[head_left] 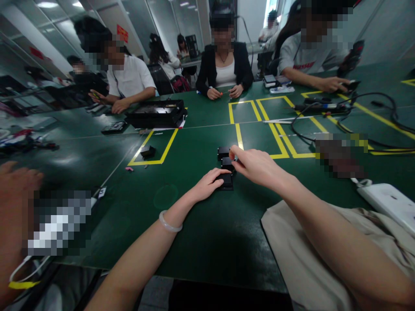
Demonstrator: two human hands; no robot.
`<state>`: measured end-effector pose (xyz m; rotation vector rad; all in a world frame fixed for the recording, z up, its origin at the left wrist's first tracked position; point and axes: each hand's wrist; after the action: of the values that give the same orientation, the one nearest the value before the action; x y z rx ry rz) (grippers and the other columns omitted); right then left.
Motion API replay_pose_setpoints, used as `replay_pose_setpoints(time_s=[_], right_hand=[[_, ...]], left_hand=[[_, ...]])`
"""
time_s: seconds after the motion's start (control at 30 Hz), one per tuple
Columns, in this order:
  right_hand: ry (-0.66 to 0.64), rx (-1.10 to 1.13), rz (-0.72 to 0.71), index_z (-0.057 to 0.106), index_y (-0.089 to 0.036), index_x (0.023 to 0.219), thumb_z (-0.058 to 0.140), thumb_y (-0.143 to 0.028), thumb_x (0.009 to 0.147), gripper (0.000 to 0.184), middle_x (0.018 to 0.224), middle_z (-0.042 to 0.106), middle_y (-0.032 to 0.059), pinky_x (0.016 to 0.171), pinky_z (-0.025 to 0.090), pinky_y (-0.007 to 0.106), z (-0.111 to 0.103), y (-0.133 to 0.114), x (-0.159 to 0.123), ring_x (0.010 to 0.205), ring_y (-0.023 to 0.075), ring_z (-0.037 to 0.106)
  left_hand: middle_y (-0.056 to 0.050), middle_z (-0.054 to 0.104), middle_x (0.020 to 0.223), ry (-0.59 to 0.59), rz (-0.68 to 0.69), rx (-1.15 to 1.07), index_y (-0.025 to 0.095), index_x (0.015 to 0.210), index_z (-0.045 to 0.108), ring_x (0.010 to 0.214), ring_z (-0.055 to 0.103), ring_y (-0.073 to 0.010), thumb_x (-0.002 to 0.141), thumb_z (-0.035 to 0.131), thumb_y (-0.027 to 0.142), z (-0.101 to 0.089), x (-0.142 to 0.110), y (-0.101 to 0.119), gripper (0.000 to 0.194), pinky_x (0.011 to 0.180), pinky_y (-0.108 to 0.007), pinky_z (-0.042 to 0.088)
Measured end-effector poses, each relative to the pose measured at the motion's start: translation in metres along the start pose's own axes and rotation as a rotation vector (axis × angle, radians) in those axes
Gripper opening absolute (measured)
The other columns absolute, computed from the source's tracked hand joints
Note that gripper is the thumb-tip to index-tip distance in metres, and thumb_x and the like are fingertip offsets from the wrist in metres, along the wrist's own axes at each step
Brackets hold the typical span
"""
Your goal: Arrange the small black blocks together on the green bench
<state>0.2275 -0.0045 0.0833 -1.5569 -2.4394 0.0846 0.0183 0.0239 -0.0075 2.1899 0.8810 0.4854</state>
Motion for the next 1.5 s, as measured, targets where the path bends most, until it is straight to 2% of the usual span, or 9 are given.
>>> replay_pose_setpoints(time_s=[0.17,0.4,0.6,0.7,0.87,1.03,1.27,1.4,1.5], right_hand=[[-0.001,-0.021,0.035,0.051,-0.023,0.103,0.040,-0.038,0.094,0.021,0.079,0.066,0.0033,0.052,0.022,0.026,0.0002,-0.0021,0.0005,0.066,0.0175,0.058],[0.019,-0.009,0.012,0.048,-0.022,0.110,0.040,-0.030,0.092,0.022,0.084,0.067,0.0038,0.052,0.023,0.026,-0.0009,-0.0004,0.0001,0.065,0.0176,0.058],[0.016,-0.016,0.040,0.051,-0.023,0.102,0.039,-0.038,0.094,0.021,0.080,0.067,0.0032,0.052,0.022,0.027,-0.0002,-0.0021,0.0002,0.066,0.0177,0.058],[0.022,-0.052,0.057,0.051,-0.022,0.104,0.036,-0.034,0.095,0.022,0.078,0.066,0.0038,0.051,0.021,0.027,0.0008,-0.0022,0.0010,0.064,0.0179,0.058],[0.038,0.027,0.011,0.048,-0.022,0.108,0.039,-0.029,0.091,0.020,0.083,0.066,0.0028,0.051,0.024,0.026,0.0007,-0.0016,0.0004,0.064,0.0167,0.057],[0.040,0.007,0.045,0.050,-0.022,0.103,0.039,-0.036,0.093,0.021,0.077,0.066,0.0023,0.052,0.023,0.026,0.0017,-0.0023,0.0003,0.064,0.0179,0.057],[0.022,0.047,0.013,0.047,-0.022,0.110,0.039,-0.032,0.093,0.022,0.083,0.066,0.0030,0.053,0.025,0.026,0.0014,-0.0011,0.0003,0.066,0.0173,0.058],[0.022,0.020,0.050,0.050,-0.022,0.103,0.038,-0.037,0.093,0.022,0.079,0.066,0.0030,0.052,0.023,0.027,0.0014,-0.0015,0.0008,0.068,0.0192,0.059],[0.005,-0.001,0.063,0.051,-0.022,0.104,0.037,-0.034,0.094,0.021,0.078,0.066,0.0032,0.052,0.023,0.027,0.0004,-0.0015,0.0009,0.066,0.0187,0.059]], left_hand=[[-0.006,0.054,0.119,0.004,0.002,0.006,0.023,0.128,0.050,0.113,0.050,-0.0234,0.095,0.041,0.030,0.0000,0.0002,0.0005,0.036,0.101,-0.037,0.036],[-0.006,0.055,0.119,-0.001,0.005,0.001,0.023,0.128,0.051,0.113,0.050,-0.0234,0.094,0.041,0.030,-0.0006,0.0005,0.0009,0.036,0.101,-0.036,0.036],[-0.006,0.055,0.119,0.010,0.022,-0.008,0.023,0.128,0.051,0.113,0.050,-0.0232,0.094,0.042,0.029,0.0006,0.0002,-0.0005,0.036,0.101,-0.036,0.035],[-0.006,0.055,0.120,0.009,0.019,-0.005,0.023,0.128,0.051,0.114,0.049,-0.0234,0.094,0.042,0.030,0.0005,0.0002,-0.0003,0.036,0.101,-0.036,0.035],[-0.006,0.055,0.119,0.005,0.007,-0.003,0.023,0.128,0.050,0.112,0.050,-0.0233,0.094,0.042,0.031,0.0005,0.0002,-0.0006,0.036,0.100,-0.036,0.036],[-0.006,0.055,0.119,-0.006,0.003,0.003,0.023,0.129,0.050,0.113,0.049,-0.0237,0.094,0.041,0.030,-0.0001,0.0001,0.0001,0.036,0.101,-0.037,0.035],[-0.006,0.055,0.119,-0.002,-0.009,0.011,0.023,0.129,0.050,0.113,0.050,-0.0236,0.094,0.042,0.031,-0.0007,0.0003,0.0016,0.037,0.101,-0.037,0.036],[-0.006,0.055,0.120,-0.006,-0.003,0.010,0.022,0.128,0.050,0.113,0.050,-0.0237,0.094,0.042,0.029,-0.0008,0.0006,0.0028,0.036,0.100,-0.037,0.036],[-0.007,0.055,0.120,-0.005,0.005,0.007,0.022,0.128,0.050,0.114,0.049,-0.0237,0.094,0.042,0.029,-0.0006,0.0007,0.0031,0.036,0.101,-0.037,0.035]])
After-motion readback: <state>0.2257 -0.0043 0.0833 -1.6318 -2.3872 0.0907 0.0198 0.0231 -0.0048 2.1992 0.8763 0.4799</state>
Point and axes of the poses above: each hand's wrist, its own x-axis towards the middle knuckle, its own z-axis out of the palm, y = z × x
